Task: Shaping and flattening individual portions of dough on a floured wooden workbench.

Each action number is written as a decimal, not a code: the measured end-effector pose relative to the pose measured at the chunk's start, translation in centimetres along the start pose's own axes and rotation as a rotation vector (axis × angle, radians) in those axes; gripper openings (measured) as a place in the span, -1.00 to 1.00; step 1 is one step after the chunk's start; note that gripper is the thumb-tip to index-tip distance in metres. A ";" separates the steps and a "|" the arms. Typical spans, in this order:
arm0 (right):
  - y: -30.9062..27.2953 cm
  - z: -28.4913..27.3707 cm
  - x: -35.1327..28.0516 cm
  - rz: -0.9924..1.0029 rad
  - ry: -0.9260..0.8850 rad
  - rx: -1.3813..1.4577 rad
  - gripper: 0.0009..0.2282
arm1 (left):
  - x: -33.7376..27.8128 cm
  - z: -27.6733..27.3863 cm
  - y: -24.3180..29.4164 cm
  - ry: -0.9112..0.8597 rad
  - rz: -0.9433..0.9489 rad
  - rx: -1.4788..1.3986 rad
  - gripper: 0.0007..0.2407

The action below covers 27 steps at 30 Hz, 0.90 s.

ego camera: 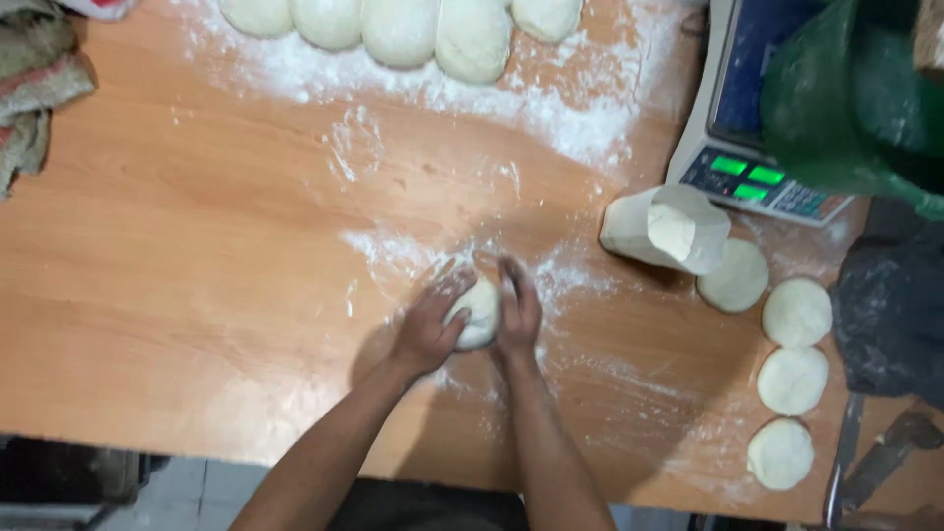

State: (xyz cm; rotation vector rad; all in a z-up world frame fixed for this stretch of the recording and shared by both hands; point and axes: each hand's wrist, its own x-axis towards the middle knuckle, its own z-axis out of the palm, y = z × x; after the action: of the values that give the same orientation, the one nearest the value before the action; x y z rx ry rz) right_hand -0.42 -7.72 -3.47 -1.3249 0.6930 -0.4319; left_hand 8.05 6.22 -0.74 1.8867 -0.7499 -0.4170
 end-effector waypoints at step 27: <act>2.5 -12.6 -1.7 0.220 0.033 0.188 -0.71 | 3.8 4.2 4.7 -0.162 -0.058 0.704 -0.38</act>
State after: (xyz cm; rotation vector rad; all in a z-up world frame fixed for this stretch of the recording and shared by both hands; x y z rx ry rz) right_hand -10.48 -15.28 -6.70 -1.0536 0.7964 -0.3328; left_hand 6.99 -0.55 1.97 2.5555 -1.0439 -0.3714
